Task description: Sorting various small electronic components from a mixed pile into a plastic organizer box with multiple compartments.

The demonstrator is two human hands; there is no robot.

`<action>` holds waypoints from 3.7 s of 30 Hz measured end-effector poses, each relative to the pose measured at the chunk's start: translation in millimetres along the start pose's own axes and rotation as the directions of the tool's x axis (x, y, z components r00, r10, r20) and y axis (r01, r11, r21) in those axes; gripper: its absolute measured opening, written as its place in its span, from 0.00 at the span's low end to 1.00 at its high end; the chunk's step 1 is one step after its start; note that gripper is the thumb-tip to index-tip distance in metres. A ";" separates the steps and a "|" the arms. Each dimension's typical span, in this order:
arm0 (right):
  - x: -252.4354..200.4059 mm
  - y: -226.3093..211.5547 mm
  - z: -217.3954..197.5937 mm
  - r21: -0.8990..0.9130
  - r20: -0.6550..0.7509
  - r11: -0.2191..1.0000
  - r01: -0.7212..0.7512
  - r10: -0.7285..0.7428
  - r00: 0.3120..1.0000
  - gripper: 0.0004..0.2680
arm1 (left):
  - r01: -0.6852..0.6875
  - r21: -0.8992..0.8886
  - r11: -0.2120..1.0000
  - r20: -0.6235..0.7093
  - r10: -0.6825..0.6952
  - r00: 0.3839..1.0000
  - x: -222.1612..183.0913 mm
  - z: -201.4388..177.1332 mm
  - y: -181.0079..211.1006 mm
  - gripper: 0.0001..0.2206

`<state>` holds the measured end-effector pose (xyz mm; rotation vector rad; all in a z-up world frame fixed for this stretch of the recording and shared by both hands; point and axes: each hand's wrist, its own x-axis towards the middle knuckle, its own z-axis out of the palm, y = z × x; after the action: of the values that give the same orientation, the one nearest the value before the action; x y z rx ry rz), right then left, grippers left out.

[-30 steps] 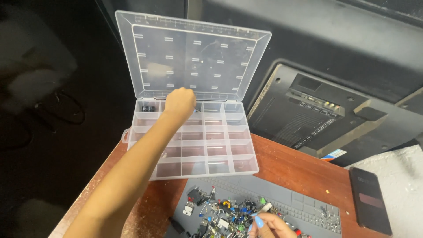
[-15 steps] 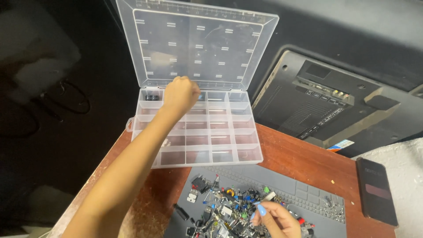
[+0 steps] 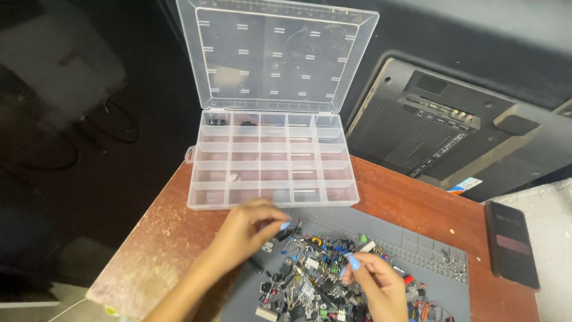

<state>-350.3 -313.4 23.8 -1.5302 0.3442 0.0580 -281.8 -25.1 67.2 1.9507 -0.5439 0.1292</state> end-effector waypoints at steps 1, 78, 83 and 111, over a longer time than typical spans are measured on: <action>-1.8 -1.0 0.2 0.001 0.002 1.000 -0.001 0.001 1.000 0.09 | 0.002 0.002 1.000 0.000 -0.002 1.000 -10.9 0.7 -2.7 0.07; 60.7 128.3 -65.4 0.364 0.182 0.928 -0.081 0.015 0.983 0.12 | 0.111 0.350 0.930 -0.238 -0.026 0.971 130.9 6.4 -55.0 0.04; 61.2 129.0 -68.0 0.416 0.264 0.905 -0.092 -0.023 0.964 0.12 | 0.103 0.582 0.806 -0.224 0.037 0.974 205.0 3.9 -115.1 0.05; 1.4 -22.1 -3.7 0.018 -0.187 1.000 -0.017 0.020 0.982 0.12 | -0.126 0.728 0.674 -0.081 0.268 0.960 213.1 18.0 -127.5 0.11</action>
<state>-344.1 -318.4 44.8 -1.5202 0.5074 -0.0744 -40.1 -64.8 22.6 2.6006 -0.6405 0.7614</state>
